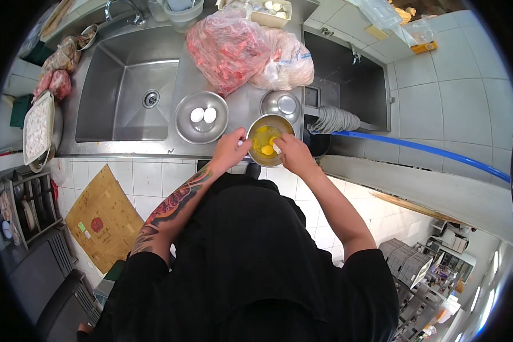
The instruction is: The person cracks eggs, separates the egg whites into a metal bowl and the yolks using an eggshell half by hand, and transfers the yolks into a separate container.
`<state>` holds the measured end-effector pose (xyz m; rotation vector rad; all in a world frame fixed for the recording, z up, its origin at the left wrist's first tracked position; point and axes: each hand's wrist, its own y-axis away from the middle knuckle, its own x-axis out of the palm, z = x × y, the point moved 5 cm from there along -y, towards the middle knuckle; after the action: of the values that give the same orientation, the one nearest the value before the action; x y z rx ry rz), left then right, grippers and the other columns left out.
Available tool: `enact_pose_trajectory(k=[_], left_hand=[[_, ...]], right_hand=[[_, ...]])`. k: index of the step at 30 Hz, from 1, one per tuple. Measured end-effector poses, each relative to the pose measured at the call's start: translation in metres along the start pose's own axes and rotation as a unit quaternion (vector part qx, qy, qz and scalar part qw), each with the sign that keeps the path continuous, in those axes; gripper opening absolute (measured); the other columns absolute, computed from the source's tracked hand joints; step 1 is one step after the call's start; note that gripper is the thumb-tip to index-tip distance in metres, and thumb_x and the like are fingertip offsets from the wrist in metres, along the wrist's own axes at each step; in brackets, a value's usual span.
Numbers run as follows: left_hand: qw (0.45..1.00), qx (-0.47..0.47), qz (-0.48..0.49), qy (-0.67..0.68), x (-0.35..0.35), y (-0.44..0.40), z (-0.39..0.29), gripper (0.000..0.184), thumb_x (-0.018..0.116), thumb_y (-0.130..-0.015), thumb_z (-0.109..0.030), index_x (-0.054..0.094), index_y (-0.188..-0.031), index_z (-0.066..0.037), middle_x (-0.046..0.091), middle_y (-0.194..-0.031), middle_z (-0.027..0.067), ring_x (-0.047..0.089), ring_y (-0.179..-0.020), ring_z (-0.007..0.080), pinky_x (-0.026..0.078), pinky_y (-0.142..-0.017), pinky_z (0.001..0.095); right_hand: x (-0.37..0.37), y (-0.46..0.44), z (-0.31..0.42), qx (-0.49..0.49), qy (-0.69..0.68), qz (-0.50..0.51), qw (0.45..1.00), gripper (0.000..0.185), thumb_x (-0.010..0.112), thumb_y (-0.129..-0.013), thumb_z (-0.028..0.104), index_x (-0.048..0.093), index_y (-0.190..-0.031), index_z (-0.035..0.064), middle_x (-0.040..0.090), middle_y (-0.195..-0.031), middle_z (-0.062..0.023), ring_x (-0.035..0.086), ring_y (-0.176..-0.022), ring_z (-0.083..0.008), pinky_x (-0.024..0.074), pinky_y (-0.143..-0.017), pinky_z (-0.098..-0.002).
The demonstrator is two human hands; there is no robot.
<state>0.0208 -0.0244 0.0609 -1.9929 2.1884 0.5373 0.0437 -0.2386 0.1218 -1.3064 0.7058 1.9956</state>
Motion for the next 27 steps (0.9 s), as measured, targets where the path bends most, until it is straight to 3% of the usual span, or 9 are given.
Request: enact_pose_trajectory(k=[20, 23, 26, 27], left_hand=[[1.000, 0.011, -0.006, 0.005, 0.001, 0.002, -0.008, 0.024, 0.066, -0.088, -0.027, 0.058, -0.088, -0.005, 0.062, -0.063, 0.0187, 0.065, -0.062, 0.0385, 0.049, -0.060, 0.0461], [1.000, 0.002, -0.002, 0.016, 0.001, 0.002, -0.010, 0.024, 0.067, -0.088, -0.026, 0.058, -0.088, -0.004, 0.061, -0.065, 0.0193, 0.064, -0.062, 0.0388, 0.048, -0.059, 0.0460], [1.000, 0.011, -0.009, 0.022, 0.004, 0.002, -0.009, 0.023, 0.067, -0.087, -0.025, 0.058, -0.088, -0.004, 0.061, -0.067, 0.0204, 0.063, -0.063, 0.0393, 0.048, -0.059, 0.0460], [1.000, 0.011, -0.010, 0.021, 0.003, 0.002, -0.011, 0.023, 0.067, -0.087, -0.025, 0.058, -0.088, -0.004, 0.061, -0.067, 0.0204, 0.063, -0.063, 0.0393, 0.048, -0.059, 0.0460]], right_hand=[[0.022, -0.003, 0.000, 0.009, -0.016, 0.038, 0.999, 0.042, 0.071, -0.074, -0.002, 0.068, -0.115, 0.0059, 0.063, -0.110, -0.0141, 0.063, -0.108, -0.0353, 0.0532, -0.092, -0.0455], [0.023, -0.004, 0.002, 0.020, -0.047, 0.038, 0.998, 0.045, 0.073, -0.075, 0.000, 0.069, -0.119, 0.0060, 0.064, -0.113, -0.0137, 0.063, -0.110, -0.0352, 0.0530, -0.093, -0.0460], [0.029, -0.004, 0.002, 0.031, -0.115, 0.037, 0.992, 0.047, 0.075, -0.075, 0.000, 0.068, -0.121, 0.0056, 0.065, -0.108, -0.0134, 0.065, -0.102, -0.0346, 0.0545, -0.090, -0.0426], [0.033, -0.005, 0.001, 0.060, -0.197, 0.051, 0.977, 0.047, 0.076, -0.076, 0.000, 0.068, -0.122, 0.0056, 0.065, -0.104, -0.0119, 0.066, -0.097, -0.0308, 0.0551, -0.087, -0.0400]])
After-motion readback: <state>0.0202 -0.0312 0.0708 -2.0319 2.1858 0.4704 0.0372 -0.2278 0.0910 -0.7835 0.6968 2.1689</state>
